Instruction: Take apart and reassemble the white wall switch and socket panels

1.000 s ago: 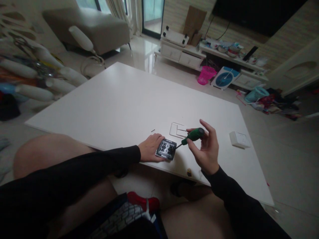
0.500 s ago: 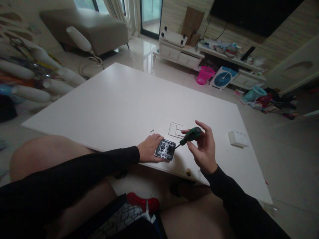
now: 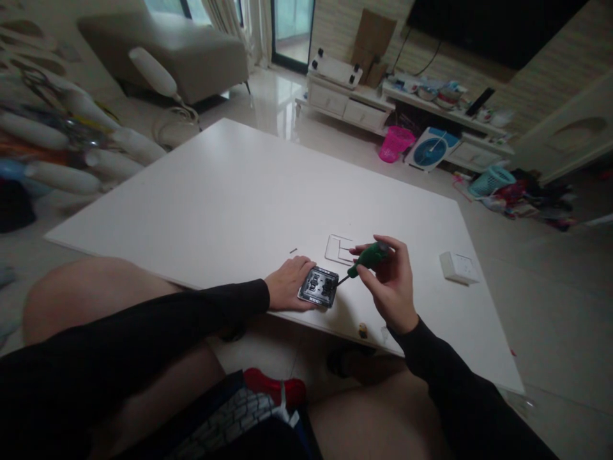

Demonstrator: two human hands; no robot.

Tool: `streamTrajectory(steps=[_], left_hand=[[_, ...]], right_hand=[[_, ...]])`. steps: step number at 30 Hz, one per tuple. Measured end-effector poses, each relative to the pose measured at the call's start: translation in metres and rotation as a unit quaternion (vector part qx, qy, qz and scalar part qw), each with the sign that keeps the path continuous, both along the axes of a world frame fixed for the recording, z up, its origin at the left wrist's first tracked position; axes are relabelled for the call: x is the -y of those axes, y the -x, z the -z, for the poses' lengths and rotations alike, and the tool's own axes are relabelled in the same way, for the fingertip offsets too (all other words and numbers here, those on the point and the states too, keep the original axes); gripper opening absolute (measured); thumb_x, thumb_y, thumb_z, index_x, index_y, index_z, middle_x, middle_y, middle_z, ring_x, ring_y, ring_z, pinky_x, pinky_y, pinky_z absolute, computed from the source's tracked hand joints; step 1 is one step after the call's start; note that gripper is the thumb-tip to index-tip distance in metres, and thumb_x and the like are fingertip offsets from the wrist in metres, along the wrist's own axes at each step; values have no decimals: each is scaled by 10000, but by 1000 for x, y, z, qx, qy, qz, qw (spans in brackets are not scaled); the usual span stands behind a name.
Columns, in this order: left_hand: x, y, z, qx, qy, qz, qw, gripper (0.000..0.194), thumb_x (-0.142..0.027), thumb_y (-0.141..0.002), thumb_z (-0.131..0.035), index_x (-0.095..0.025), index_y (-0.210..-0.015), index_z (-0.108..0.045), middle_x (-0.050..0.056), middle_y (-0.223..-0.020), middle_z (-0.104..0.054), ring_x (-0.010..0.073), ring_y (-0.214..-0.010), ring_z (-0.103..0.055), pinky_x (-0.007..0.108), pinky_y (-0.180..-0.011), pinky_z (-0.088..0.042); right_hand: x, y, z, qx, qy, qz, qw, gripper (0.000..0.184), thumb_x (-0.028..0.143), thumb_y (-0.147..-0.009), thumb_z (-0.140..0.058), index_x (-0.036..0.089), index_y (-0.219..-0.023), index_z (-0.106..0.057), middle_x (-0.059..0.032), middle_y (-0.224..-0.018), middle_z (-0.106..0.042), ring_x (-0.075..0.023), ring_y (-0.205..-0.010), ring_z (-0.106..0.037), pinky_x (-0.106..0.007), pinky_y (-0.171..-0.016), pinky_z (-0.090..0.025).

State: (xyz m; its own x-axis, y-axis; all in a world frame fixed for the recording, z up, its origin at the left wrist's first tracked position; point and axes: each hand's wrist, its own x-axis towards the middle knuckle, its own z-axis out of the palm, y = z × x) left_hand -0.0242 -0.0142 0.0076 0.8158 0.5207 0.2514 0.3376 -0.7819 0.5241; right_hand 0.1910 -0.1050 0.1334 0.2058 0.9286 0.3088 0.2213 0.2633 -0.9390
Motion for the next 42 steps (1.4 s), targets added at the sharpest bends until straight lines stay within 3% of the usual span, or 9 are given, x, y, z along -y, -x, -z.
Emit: streamTrajectory(steps=[4,10,19,24,30,37,42], left_hand=[[0,0,1,-4,-2,-2,1000,900,-683,-726,-773,-145,-1371,-451,181,-1250,-584,376,-1159,-564,549,-1024,-482],[0,0,-1,-7,-2,-5,1000,900,-677,-713,-784,-134,-1356,-464,188,-1248,-581,381,-1161,-569,553,-1018,-489],[0,0,1,-9,-4,-6,1000,903,-673,-706,-787,-139,-1354,-455,189,-1251,-575,384,-1162,-567,555,-1019,-487],[0,-1,1,-7,-1,-6,1000,907,-686,-710,-776,-144,-1364,-455,189,-1251,-579,385,-1157,-569,563,-1010,-488],[1,-1,0,-5,-1,-6,1000,896,-669,-712,-779,-141,-1364,-463,187,-1252,-583,378,-1164,-572,552,-1026,-484],[1,-1,-1,-11,-5,-6,1000,902,-671,-718,-776,-130,-1367,-461,191,-1255,-579,380,-1170,-569,546,-1025,-487],[0,0,1,0,-5,-1,1000,905,-680,-715,-776,-156,-1381,-459,185,-1263,-574,384,-1167,-562,558,-1020,-487]], right_hand=[[-2,1,2,-21,9,27,999,568,198,-775,-831,337,-1228,-518,14,-1065,-640,-231,-1015,-756,-388,-823,-631],[-1,1,2,-27,7,-6,1000,476,209,-852,-743,322,-1255,-516,-25,-1092,-684,-237,-1050,-734,-421,-859,-623],[-2,2,5,-44,10,16,999,560,217,-791,-833,343,-1239,-521,17,-1057,-632,-214,-980,-758,-370,-826,-628],[0,2,3,-53,12,-6,998,463,248,-858,-764,326,-1247,-526,-14,-1077,-669,-224,-1009,-747,-387,-838,-621],[-2,2,6,-32,17,18,999,575,237,-766,-862,327,-1226,-528,14,-1041,-650,-201,-930,-738,-382,-832,-617],[0,2,5,-56,7,-16,998,402,269,-896,-716,316,-1241,-515,-20,-1079,-668,-223,-979,-735,-439,-861,-621],[-1,3,2,-27,11,23,999,520,253,-811,-821,322,-1225,-513,17,-1040,-615,-185,-905,-725,-415,-893,-612]])
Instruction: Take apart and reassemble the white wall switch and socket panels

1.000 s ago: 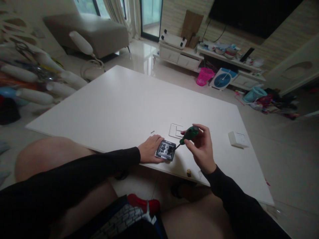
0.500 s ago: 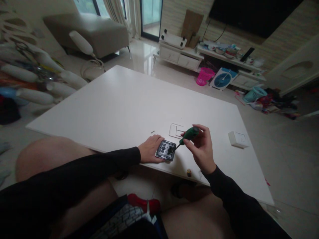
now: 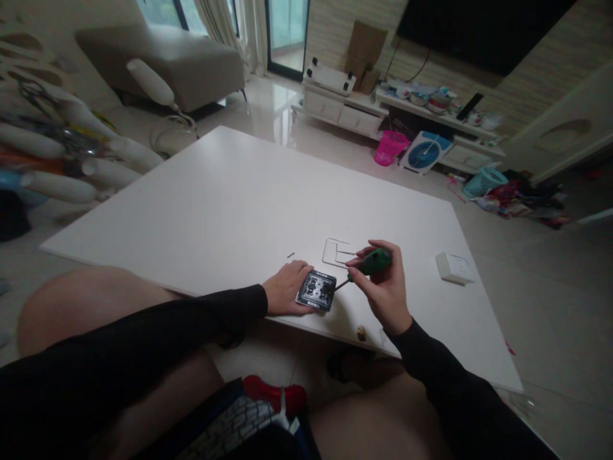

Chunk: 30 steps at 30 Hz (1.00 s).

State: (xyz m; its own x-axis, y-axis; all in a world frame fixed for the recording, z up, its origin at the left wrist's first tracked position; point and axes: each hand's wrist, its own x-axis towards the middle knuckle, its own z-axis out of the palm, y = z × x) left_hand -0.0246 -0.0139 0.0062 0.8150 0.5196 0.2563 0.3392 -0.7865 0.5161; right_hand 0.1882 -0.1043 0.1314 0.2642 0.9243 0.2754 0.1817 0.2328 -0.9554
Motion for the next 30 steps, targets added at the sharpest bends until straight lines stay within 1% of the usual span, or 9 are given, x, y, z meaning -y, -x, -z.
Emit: streamTrajectory(steps=[4,7,10,15,17,21,24,27,30], left_hand=[[0,0,1,0,6,1,1000,898,-671,-719,-778,-149,-1377,-463,190,-1257,-580,385,-1160,-565,567,-1015,-488],[0,0,-1,-3,11,1,1000,898,-680,-719,-774,-147,-1371,-462,190,-1258,-580,383,-1165,-566,568,-1023,-488],[1,-1,-2,-3,12,-1,1000,903,-695,-727,-759,-143,-1374,-456,192,-1266,-577,384,-1179,-564,571,-1031,-486],[1,-1,-3,-6,6,-3,1000,893,-687,-724,-765,-141,-1364,-466,191,-1257,-578,386,-1180,-563,568,-1036,-482],[1,-1,-3,-8,7,-5,1000,892,-691,-719,-766,-154,-1365,-465,185,-1257,-577,387,-1179,-563,567,-1032,-484],[1,-1,-3,-8,13,-5,1000,886,-685,-721,-765,-153,-1362,-464,185,-1250,-580,385,-1175,-565,560,-1030,-484],[1,-1,-4,-9,13,-5,1000,883,-669,-714,-777,-157,-1362,-465,186,-1254,-580,388,-1183,-563,561,-1034,-480],[1,-1,-5,-7,17,-4,1000,880,-669,-712,-778,-162,-1361,-465,186,-1259,-581,392,-1182,-563,573,-1028,-480],[1,-1,-5,-8,18,-4,1000,888,-679,-715,-772,-159,-1364,-460,187,-1262,-577,388,-1176,-568,570,-1030,-479]], right_hand=[[-3,1,-1,5,1,31,1000,544,268,-789,-847,319,-1204,-501,60,-912,-531,-187,-857,-735,-346,-746,-605],[-3,-1,-1,17,-2,24,1000,502,257,-807,-827,311,-1192,-510,60,-891,-528,-189,-889,-722,-357,-791,-583],[-3,-3,0,60,5,27,998,460,242,-812,-808,298,-1177,-533,43,-909,-549,-173,-873,-657,-348,-799,-546],[-1,-5,-1,102,27,41,994,471,247,-770,-837,275,-1138,-544,67,-799,-502,-140,-685,-518,-298,-652,-481],[-1,-4,-2,97,31,40,994,515,269,-749,-866,274,-1148,-540,69,-785,-520,-145,-681,-532,-300,-642,-491],[-1,-2,-3,64,31,36,997,615,323,-691,-928,275,-1169,-542,44,-818,-645,-172,-727,-632,-338,-693,-551],[-2,-1,-1,27,29,33,999,539,344,-699,-927,269,-1071,-545,16,-853,-712,-196,-792,-703,-382,-759,-601],[-3,0,2,8,29,41,999,503,331,-679,-938,264,-936,-512,11,-896,-711,-206,-861,-729,-386,-775,-629],[-3,-1,3,-10,37,39,999,513,302,-675,-932,271,-986,-526,13,-951,-692,-210,-917,-731,-368,-758,-637]])
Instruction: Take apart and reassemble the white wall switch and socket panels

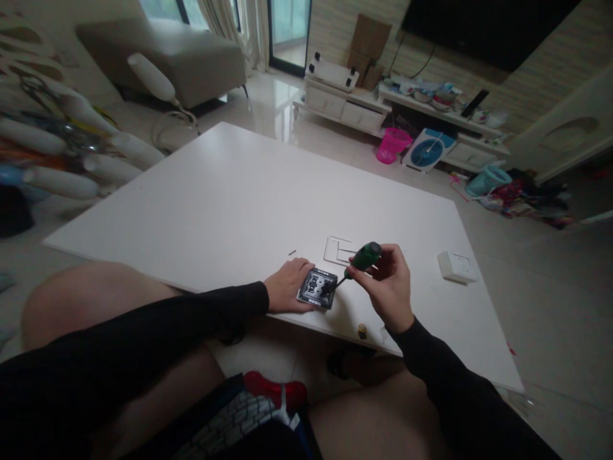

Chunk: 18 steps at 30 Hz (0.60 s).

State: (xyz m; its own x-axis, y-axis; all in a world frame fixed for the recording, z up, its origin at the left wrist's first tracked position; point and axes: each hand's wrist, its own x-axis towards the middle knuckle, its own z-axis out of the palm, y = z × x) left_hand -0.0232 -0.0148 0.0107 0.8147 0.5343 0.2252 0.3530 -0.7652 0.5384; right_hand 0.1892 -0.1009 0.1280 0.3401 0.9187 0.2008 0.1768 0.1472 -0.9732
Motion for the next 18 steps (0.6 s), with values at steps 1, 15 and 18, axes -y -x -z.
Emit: streamTrajectory(steps=[1,15,18], left_hand=[[0,0,0,-1,-2,0,1000,890,-678,-715,-772,-156,-1364,-458,188,-1262,-575,386,-1177,-567,567,-1032,-479],[0,0,2,4,-1,-2,1000,877,-664,-712,-778,-165,-1359,-461,180,-1258,-573,385,-1175,-567,560,-1024,-485],[0,0,3,2,-6,-1,1000,896,-687,-708,-776,-162,-1363,-464,182,-1260,-573,391,-1187,-558,566,-1033,-479]], right_hand=[[0,0,0,-5,-1,-5,1000,499,293,-698,-914,276,-1023,-536,8,-972,-692,-210,-933,-730,-372,-772,-636],[1,1,-1,-19,-20,-34,999,445,289,-792,-850,297,-1123,-552,-7,-1022,-718,-240,-982,-767,-429,-843,-656],[3,1,-1,-21,-15,-65,998,377,307,-865,-782,301,-1163,-551,-33,-1095,-726,-238,-1010,-761,-465,-916,-634]])
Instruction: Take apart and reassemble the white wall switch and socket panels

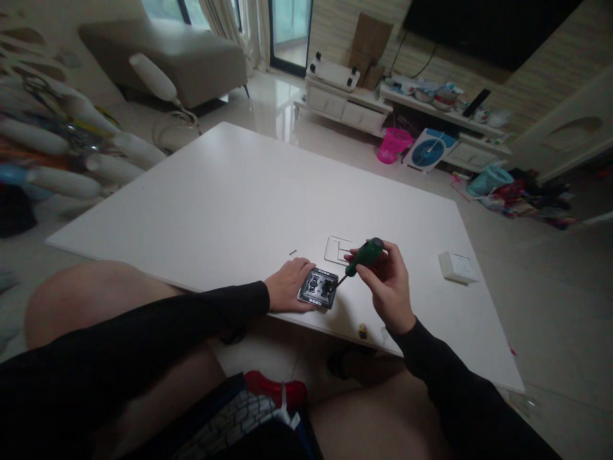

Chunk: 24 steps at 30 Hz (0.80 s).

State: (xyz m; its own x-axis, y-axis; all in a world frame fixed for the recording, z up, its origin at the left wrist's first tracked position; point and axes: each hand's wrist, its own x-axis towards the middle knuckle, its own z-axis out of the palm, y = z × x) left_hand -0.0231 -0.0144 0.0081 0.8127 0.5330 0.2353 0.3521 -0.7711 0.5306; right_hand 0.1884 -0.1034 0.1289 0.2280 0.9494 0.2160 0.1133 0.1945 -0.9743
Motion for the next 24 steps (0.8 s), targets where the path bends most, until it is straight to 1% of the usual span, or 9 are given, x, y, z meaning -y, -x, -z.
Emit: streamTrajectory(steps=[5,8,10,12,14,16,18,21,24], left_hand=[[0,1,0,-7,-2,2,1000,899,-675,-715,-781,-151,-1369,-458,185,-1263,-573,384,-1169,-559,553,-1027,-480],[0,1,0,-7,0,1,1000,902,-690,-719,-772,-159,-1373,-451,184,-1271,-569,381,-1167,-559,553,-1027,-480],[0,1,0,-6,1,2,1000,905,-688,-717,-773,-164,-1377,-445,183,-1275,-568,382,-1178,-555,556,-1034,-476],[0,1,-1,-7,3,3,1000,904,-686,-718,-774,-162,-1376,-444,185,-1276,-568,383,-1185,-553,557,-1035,-474],[0,1,-1,-6,2,2,1000,897,-681,-719,-774,-156,-1369,-448,189,-1272,-570,385,-1182,-553,559,-1031,-475],[0,1,-1,-4,0,1,1000,888,-672,-720,-775,-152,-1364,-452,191,-1272,-568,387,-1183,-552,559,-1028,-475],[0,1,-1,-2,-2,1,1000,882,-665,-719,-777,-149,-1358,-457,191,-1267,-569,386,-1182,-552,555,-1027,-477],[0,1,-1,-5,-3,2,1000,868,-667,-720,-777,-145,-1342,-469,187,-1256,-571,381,-1171,-555,550,-1023,-479],[1,1,-1,-9,-6,-1,1000,876,-671,-714,-779,-143,-1341,-468,188,-1254,-570,383,-1165,-553,553,-1017,-479]], right_hand=[[1,0,-4,19,6,-12,1000,343,298,-865,-787,294,-1128,-569,-20,-1074,-705,-226,-989,-740,-462,-921,-621],[0,-4,-11,21,-26,14,999,326,297,-888,-746,304,-1156,-562,-25,-1064,-683,-224,-939,-721,-464,-885,-619],[-1,-9,-14,31,-49,43,997,316,298,-904,-703,317,-1183,-555,-18,-1029,-652,-216,-904,-686,-432,-827,-609],[-4,-16,-14,86,-39,54,994,283,285,-897,-688,308,-1157,-577,-1,-945,-616,-199,-837,-632,-380,-763,-569],[-6,-21,-11,184,8,22,983,195,283,-866,-717,268,-1034,-620,15,-846,-598,-184,-763,-579,-341,-711,-507],[-9,-24,-4,286,67,-50,955,145,294,-837,-751,228,-874,-627,19,-772,-604,-177,-722,-556,-319,-685,-450],[-10,-24,4,367,115,-128,914,159,289,-844,-739,207,-796,-612,8,-755,-622,-178,-729,-564,-301,-683,-414],[-10,-18,15,473,164,-196,843,73,239,-881,-685,188,-864,-636,-26,-839,-664,-185,-799,-596,-281,-708,-386],[-8,-10,20,544,176,-208,793,82,221,-901,-656,186,-976,-656,-56,-981,-698,-186,-870,-624,-268,-719,-365]])
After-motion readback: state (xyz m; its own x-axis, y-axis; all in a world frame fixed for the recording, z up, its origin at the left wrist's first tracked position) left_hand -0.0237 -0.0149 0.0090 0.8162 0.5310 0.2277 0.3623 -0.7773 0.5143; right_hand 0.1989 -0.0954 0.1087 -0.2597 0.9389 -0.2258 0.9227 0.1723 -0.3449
